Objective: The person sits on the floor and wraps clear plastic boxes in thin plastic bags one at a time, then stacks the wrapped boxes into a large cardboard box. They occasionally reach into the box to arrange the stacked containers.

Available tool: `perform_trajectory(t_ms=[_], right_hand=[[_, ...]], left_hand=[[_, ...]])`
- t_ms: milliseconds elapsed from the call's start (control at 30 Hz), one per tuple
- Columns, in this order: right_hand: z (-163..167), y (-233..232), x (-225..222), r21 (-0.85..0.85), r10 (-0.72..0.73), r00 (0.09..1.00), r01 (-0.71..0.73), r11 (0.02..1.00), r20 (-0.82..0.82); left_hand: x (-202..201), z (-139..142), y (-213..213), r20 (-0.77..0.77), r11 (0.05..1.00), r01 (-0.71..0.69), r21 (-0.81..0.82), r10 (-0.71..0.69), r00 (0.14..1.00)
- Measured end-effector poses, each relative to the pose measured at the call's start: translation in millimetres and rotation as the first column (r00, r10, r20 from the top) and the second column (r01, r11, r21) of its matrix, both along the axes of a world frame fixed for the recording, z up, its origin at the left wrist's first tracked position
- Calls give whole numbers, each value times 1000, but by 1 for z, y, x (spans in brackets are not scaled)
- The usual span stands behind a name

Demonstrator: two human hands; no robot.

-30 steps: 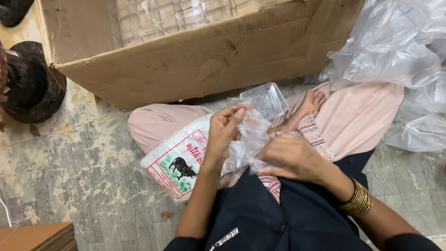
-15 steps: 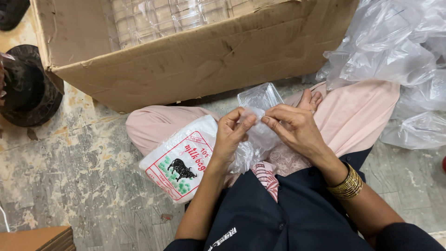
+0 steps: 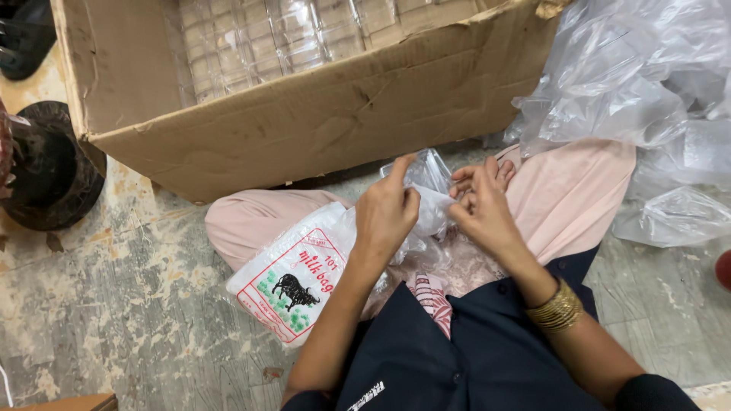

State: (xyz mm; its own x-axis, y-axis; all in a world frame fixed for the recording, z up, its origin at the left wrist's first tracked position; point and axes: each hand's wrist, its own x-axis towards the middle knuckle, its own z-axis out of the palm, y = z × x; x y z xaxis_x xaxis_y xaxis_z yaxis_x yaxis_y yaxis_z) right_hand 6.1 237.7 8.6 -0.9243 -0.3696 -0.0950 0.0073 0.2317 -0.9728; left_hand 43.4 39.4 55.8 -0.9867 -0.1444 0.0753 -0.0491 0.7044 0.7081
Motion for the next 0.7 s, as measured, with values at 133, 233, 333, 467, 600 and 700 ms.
perform_trajectory(t_ms=[133, 233, 333, 467, 600, 700], right_hand=[[2, -9, 3, 218, 14, 991, 15, 976, -133], [4, -10, 4, 276, 59, 994, -32, 961, -91], [6, -12, 6, 57, 23, 999, -20, 998, -42], [17, -18, 9, -286, -15, 998, 34, 958, 67], [36, -26, 5, -25, -44, 937, 38, 999, -348], [47, -31, -3, 193, 34, 890, 61, 979, -454]], left_hand=[[-23, 10, 7, 213, 984, -21, -178, 59, 975], [-28, 13, 8, 225, 989, -9, -149, 42, 974], [-25, 12, 3, 32, 995, -48, 87, 46, 998], [-19, -4, -8, 80, 898, -76, 433, 46, 996], [-25, -38, -15, 55, 552, -78, 830, 58, 997], [-32, -62, -19, 101, 339, -124, 933, 85, 991]])
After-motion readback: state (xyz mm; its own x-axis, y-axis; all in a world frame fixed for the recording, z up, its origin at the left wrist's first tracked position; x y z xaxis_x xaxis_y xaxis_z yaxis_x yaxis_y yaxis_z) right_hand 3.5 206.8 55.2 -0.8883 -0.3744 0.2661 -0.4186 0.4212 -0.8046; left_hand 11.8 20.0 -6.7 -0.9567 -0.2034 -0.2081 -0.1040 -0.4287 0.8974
